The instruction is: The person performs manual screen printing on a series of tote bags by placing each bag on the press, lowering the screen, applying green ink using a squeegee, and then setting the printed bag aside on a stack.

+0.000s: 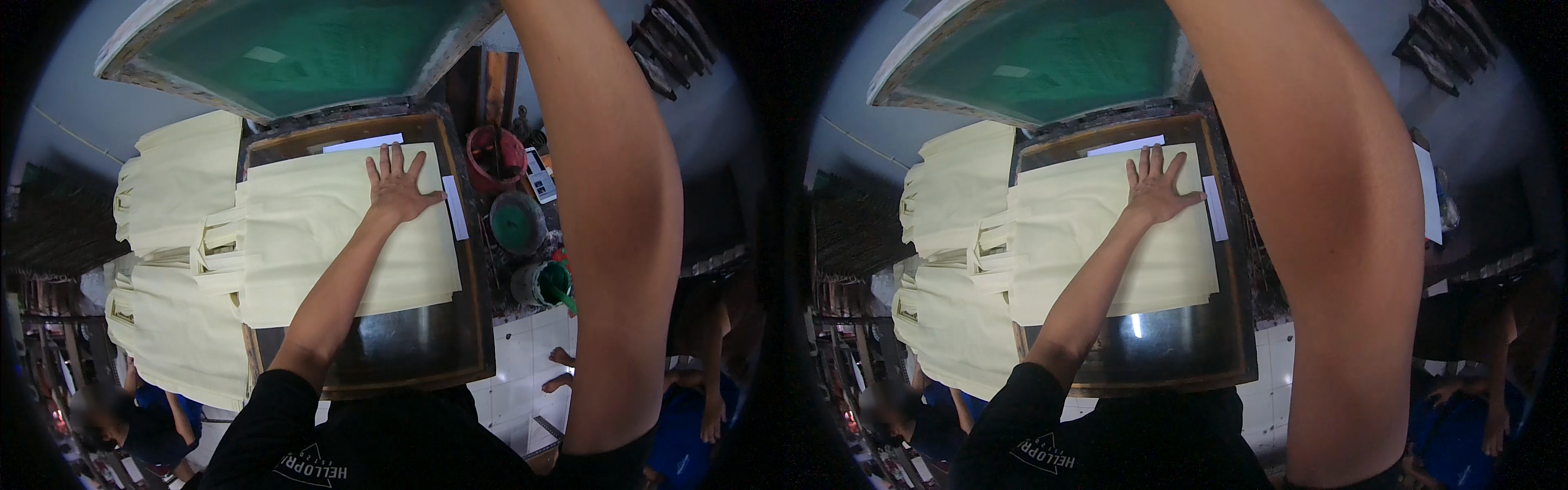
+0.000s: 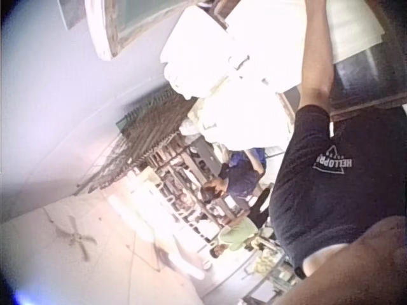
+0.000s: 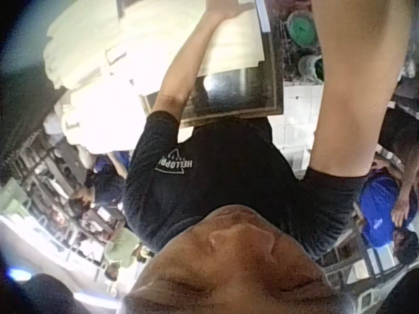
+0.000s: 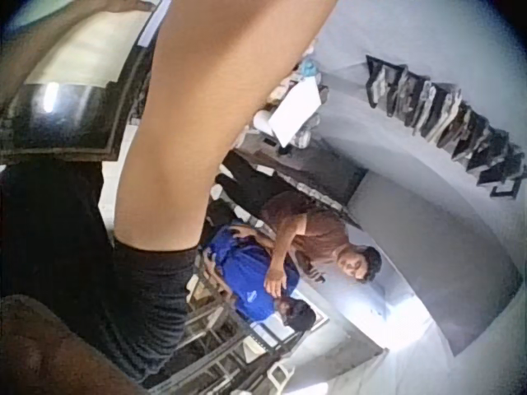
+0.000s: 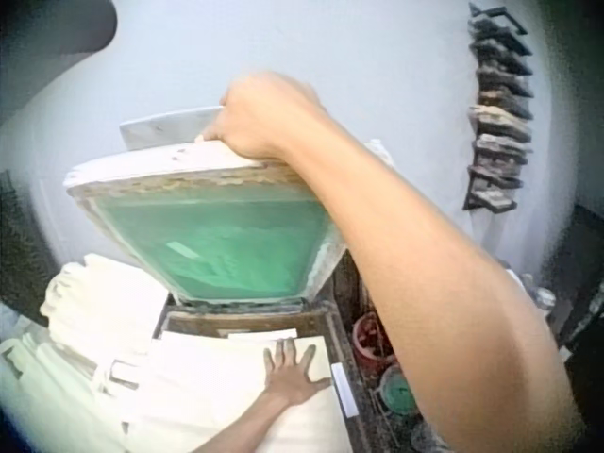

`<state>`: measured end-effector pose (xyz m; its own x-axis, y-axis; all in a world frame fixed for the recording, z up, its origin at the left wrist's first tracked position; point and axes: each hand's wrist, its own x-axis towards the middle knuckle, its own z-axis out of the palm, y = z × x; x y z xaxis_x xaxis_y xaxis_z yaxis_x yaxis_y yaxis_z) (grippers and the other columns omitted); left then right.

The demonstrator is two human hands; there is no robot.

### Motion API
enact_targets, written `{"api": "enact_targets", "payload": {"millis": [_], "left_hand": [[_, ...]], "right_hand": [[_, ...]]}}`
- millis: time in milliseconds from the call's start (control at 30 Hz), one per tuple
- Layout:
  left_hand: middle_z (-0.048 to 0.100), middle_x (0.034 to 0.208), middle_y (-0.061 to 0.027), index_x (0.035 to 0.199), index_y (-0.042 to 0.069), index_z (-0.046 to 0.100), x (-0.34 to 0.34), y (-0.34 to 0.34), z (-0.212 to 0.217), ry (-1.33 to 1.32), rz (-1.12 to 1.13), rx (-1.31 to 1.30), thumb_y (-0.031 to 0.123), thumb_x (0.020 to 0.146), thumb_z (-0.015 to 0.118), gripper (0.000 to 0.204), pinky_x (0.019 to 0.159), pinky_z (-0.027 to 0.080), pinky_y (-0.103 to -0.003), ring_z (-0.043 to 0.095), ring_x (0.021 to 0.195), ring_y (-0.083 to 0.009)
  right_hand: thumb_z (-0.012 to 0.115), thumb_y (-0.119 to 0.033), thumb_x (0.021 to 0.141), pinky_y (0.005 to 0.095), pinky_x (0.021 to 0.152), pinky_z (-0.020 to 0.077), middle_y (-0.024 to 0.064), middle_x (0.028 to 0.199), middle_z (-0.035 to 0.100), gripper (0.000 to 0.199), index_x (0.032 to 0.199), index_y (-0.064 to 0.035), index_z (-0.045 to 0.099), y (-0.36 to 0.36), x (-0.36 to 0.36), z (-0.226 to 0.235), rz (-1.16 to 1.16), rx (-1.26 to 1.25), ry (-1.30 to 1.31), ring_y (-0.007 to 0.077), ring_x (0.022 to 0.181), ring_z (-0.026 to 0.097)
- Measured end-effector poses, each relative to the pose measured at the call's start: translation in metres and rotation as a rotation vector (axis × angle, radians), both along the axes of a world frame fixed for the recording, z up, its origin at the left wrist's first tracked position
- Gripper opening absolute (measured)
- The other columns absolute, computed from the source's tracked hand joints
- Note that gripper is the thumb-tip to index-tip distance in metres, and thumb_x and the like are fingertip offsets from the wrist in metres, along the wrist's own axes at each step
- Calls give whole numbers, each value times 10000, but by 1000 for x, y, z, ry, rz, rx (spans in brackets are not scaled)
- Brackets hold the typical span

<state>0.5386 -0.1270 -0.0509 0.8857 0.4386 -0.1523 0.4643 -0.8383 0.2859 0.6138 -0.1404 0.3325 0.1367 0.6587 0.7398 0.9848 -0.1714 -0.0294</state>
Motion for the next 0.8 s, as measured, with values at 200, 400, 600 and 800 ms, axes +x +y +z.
{"api": "enact_targets", "payload": {"millis": [200,400,600,800], "left_hand": [[51,1692,-265,1628,260,264,2,-10,15,60,74,-21,776,827,600,1011,1183,-43,-719,-93,1556,-476],[16,1694,-264,1636,289,236,7,-12,12,101,129,-64,781,813,615,1031,1152,-40,-762,-118,1544,-499],[22,1692,-266,1638,300,212,13,-9,20,150,138,-91,788,807,618,1045,1148,-23,-771,-98,1544,-506],[139,1669,-280,1632,181,221,15,-1,30,120,130,-43,759,821,635,1078,1194,39,-702,-12,1552,-492]], "right_hand": [[794,-450,794,465,871,551,199,1047,755,454,1000,-46,804,10,12,3,5,-16,-60,383,985,716],[793,-457,795,463,863,550,202,1022,756,448,977,-48,808,9,11,6,5,-63,-41,383,966,720],[812,-424,777,458,842,553,218,1003,753,441,957,-22,801,4,4,4,7,-29,-12,380,942,724],[804,-341,823,452,801,558,234,942,756,374,939,14,796,-12,-14,-3,69,-37,81,363,843,725]]}}
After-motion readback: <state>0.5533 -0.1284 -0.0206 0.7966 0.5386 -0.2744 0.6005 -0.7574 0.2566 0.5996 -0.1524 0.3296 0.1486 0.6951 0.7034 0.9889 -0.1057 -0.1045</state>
